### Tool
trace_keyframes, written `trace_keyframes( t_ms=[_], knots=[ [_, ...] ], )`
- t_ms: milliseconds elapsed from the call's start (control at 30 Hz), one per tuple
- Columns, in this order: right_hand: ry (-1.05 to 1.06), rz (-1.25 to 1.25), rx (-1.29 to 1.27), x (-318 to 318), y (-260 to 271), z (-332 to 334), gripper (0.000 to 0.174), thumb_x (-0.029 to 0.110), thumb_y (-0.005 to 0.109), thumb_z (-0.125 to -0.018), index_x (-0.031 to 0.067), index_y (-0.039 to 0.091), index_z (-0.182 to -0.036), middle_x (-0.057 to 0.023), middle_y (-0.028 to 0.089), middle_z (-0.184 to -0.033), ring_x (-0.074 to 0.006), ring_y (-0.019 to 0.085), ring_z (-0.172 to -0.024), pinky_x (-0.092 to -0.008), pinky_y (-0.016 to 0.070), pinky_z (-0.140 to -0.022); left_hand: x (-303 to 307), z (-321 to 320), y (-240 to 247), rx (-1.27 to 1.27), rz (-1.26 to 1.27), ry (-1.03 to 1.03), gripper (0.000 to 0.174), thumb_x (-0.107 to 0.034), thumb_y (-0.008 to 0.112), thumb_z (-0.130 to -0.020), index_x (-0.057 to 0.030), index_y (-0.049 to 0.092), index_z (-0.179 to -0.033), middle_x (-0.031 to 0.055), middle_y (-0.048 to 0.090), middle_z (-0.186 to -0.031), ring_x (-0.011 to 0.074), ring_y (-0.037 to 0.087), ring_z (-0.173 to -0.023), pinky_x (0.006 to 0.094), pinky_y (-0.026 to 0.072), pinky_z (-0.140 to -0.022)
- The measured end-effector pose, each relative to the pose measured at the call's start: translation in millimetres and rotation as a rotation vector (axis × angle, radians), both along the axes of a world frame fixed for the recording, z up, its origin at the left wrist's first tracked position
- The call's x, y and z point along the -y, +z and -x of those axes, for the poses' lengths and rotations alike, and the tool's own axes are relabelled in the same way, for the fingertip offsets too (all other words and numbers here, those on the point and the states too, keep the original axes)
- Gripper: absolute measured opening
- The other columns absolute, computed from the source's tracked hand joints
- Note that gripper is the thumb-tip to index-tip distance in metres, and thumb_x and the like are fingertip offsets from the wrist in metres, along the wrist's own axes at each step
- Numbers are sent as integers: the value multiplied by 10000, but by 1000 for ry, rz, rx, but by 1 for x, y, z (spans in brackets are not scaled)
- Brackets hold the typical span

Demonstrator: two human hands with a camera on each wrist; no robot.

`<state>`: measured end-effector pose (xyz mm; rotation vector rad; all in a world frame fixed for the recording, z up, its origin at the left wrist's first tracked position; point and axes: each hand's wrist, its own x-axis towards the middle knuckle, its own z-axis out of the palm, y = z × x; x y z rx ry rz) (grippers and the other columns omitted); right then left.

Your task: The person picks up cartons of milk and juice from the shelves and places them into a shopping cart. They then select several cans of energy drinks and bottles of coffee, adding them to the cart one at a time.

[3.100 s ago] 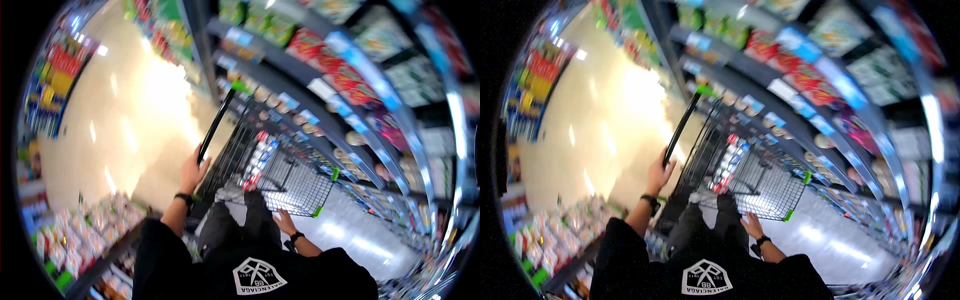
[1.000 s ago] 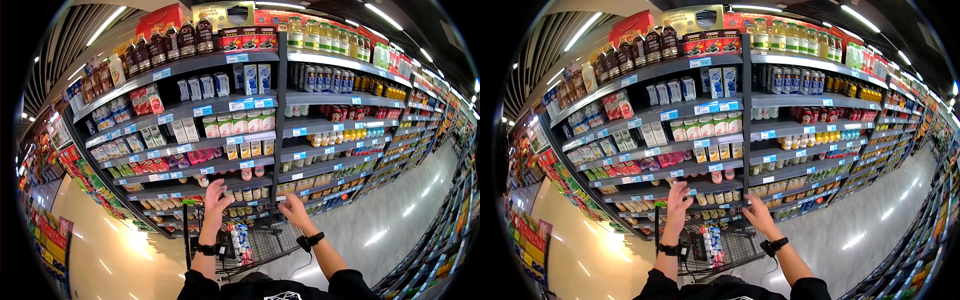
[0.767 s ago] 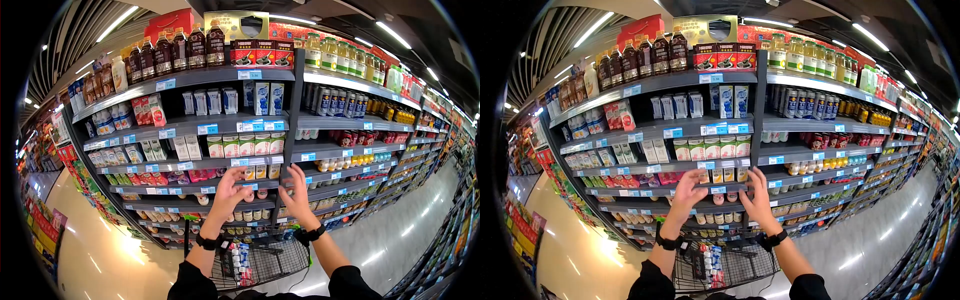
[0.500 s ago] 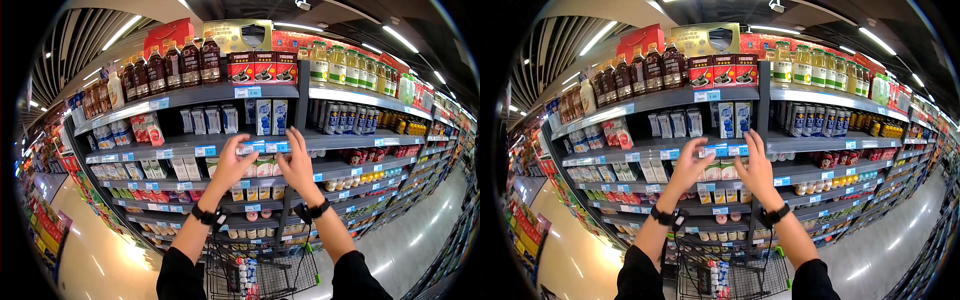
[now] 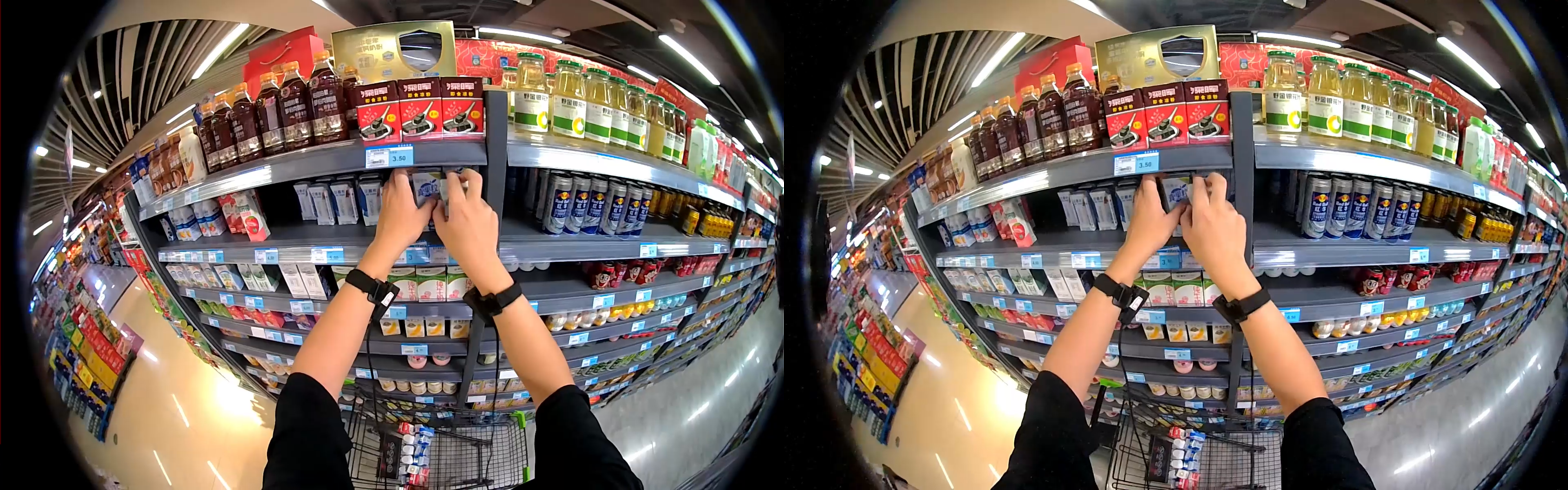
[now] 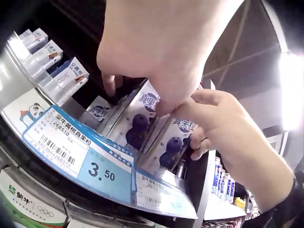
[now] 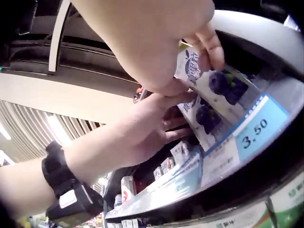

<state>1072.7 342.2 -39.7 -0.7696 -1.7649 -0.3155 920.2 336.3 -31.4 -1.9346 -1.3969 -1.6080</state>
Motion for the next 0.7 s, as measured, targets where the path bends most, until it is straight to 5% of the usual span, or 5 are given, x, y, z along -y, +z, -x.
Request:
trace_keyframes(
  t_ms=[167, 300, 500, 600, 700],
  knots=[
    [-50, -23, -99, 16, -8, -15, 467, 206, 754, -835, 88, 554, -1240, -202, 566, -1379, -387, 719, -669, -451, 596, -578, -7, 4, -18, 189, -43, -267, 740, -135, 859, -824, -22, 399, -1393, 225, 650, -1210, 382, 684, -1086, 433, 530, -930],
    [183, 23, -149, 9, -25, -22, 474, 142, 773, -809, 81, 592, -1243, -169, 636, -1306, -424, 715, -825, -476, 598, -708, 44, -8, -31, -42, -343, -21, 556, -100, 910, -765, -15, 635, -1240, 147, 668, -1194, 347, 669, -1057, 390, 539, -930],
    [349, -346, -241, 56, -76, -60, 490, -13, 855, -735, 26, 672, -1188, -203, 657, -1334, -369, 695, -1105, -391, 582, -898, 173, -11, -131, -15, -473, 243, 678, -119, 968, -724, 17, 623, -1292, 156, 639, -1204, 294, 613, -1088, 383, 506, -957],
    [534, 88, -465, 99, -142, -76, 583, -26, 852, -790, 1, 615, -1322, -190, 654, -1328, -271, 684, -1124, -364, 567, -952, 250, -13, -218, 94, -120, 284, 644, -95, 960, -722, 22, 637, -1266, 160, 640, -1212, 293, 626, -1070, 385, 517, -933],
    [543, 639, -320, 137, -238, -98, 538, 34, 865, -817, -5, 635, -1302, -149, 681, -1281, -215, 692, -1061, -336, 576, -889, 316, -19, -312, 274, 469, 248, 565, -9, 882, -726, -39, 669, -1248, 158, 657, -1179, 332, 656, -1068, 391, 537, -892]
  ],
)
